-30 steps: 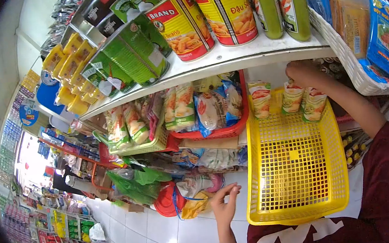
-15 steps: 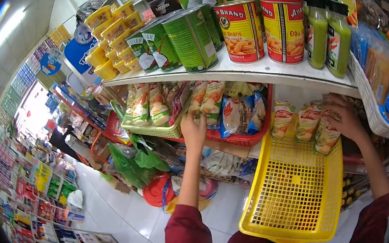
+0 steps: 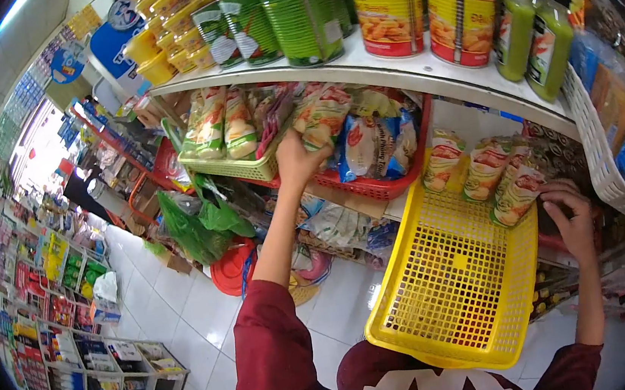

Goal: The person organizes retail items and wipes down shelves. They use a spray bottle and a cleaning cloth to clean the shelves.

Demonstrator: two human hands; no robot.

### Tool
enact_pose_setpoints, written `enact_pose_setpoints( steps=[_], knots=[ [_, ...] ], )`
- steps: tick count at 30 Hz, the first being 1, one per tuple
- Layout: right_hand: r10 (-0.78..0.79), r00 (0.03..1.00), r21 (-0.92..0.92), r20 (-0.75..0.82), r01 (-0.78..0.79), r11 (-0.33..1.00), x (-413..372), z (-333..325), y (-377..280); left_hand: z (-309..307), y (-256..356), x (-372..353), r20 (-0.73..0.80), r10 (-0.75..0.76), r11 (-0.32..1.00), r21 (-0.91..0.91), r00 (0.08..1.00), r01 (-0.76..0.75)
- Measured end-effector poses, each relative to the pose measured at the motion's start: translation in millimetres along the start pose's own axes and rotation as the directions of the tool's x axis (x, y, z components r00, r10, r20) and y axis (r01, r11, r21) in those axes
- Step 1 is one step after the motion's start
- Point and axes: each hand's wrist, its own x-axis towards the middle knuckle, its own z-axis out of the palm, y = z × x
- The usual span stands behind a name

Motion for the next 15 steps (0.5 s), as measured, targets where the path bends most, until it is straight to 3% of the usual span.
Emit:
enact_pose_setpoints(
  steps=[4, 6, 9, 10, 11, 12, 14, 15],
  knots=[
    [0.066, 0.992, 0.248, 0.104, -0.090, 0.965, -11.9, 3.5, -14.3, -30.3, 19.7, -33.1, -0.161, 0.122, 0.990, -0.049, 0.979, -0.131],
    [0.207, 0.953, 0.277, 0.220, -0.264, 0.924, -18.4, 4.2, -18.0, -62.1, 57.3, -66.4, -0.238, -0.068, 0.987, -0.159, 0.969, 0.030],
    [0.120, 0.930, 0.433, 0.348, -0.273, 0.859, -11.5, 13.0, -38.4, -98.9, 89.0, -114.5, -0.183, -0.032, 0.899, -0.435, 0.983, -0.052],
    [0.090, 0.922, 0.500, 0.378, -0.285, 0.818, -4.0, 16.8, -49.3, -100.1, 94.4, -131.2, -0.173, -0.012, 0.895, -0.441, 0.985, -0.066],
    [0.097, 0.898, 0.592, 0.428, -0.360, 0.721, 5.9, 18.7, -65.1, -102.2, 106.6, -142.4, -0.143, 0.032, 0.858, -0.504, 0.989, -0.101],
    [0.092, 0.875, 0.669, 0.475, -0.427, 0.608, 11.4, 20.9, -79.1, -101.2, 113.4, -150.4, -0.097, 0.177, 0.843, -0.499, 0.979, -0.202],
    [0.084, 0.846, 0.754, 0.526, -0.510, 0.415, 10.4, 36.7, -87.4, -104.0, 135.1, -163.7, 0.088, 0.328, 0.871, -0.413, 0.940, -0.265],
    [0.070, 0.835, 0.782, 0.545, -0.537, 0.315, 9.9, 42.2, -86.5, -96.0, 142.4, -170.9, 0.079, 0.403, 0.830, -0.451, 0.912, -0.327]
  ],
)
